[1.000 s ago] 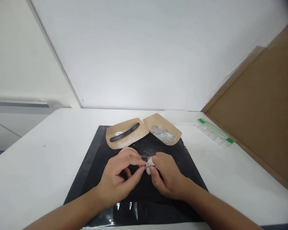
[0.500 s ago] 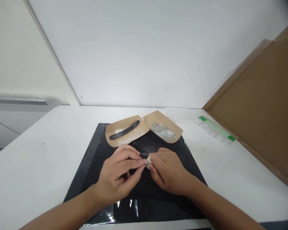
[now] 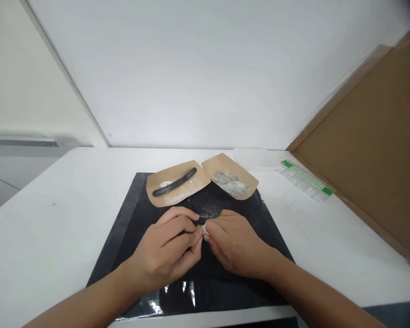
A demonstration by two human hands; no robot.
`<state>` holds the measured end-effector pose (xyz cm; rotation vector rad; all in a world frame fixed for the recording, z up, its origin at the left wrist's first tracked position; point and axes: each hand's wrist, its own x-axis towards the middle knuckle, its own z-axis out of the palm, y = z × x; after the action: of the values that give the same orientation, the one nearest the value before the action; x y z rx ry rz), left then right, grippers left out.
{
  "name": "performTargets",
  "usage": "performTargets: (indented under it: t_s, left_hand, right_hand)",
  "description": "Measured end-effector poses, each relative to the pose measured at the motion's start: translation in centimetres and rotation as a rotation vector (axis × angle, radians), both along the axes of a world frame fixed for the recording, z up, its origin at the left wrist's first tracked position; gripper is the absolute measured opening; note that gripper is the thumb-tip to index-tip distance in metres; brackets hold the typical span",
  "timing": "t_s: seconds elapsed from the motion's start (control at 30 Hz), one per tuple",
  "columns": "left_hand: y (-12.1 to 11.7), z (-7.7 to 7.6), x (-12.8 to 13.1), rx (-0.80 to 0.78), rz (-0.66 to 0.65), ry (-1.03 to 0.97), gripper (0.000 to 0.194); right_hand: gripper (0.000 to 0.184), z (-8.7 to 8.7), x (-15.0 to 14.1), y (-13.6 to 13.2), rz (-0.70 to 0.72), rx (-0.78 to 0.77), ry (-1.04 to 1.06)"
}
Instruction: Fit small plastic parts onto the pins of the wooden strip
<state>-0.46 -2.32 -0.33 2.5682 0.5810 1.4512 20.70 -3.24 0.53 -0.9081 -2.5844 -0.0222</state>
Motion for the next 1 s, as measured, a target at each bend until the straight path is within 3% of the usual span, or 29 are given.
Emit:
performTargets:
  t_s: [0.43, 0.73, 1.0]
  left_hand:
    - [0.3, 0.1, -0.4, 0.020, 0.021, 0.044, 0.021]
    - [0.2, 0.7, -0.3, -0.059, 0.020, -0.108, 0.025]
    - [0.6, 1.1, -0.7, -0.057, -0.106, -0.047, 0.030]
  right_hand:
    - [0.026, 0.1, 0.2, 0.0, 0.028, -0.081, 0.061]
    - [0.027, 0.2, 0.6, -0.4, -0.016, -0.193, 0.162]
    - [0.034, 0.6, 1.1, -0.3, 0.025, -0.363, 0.195]
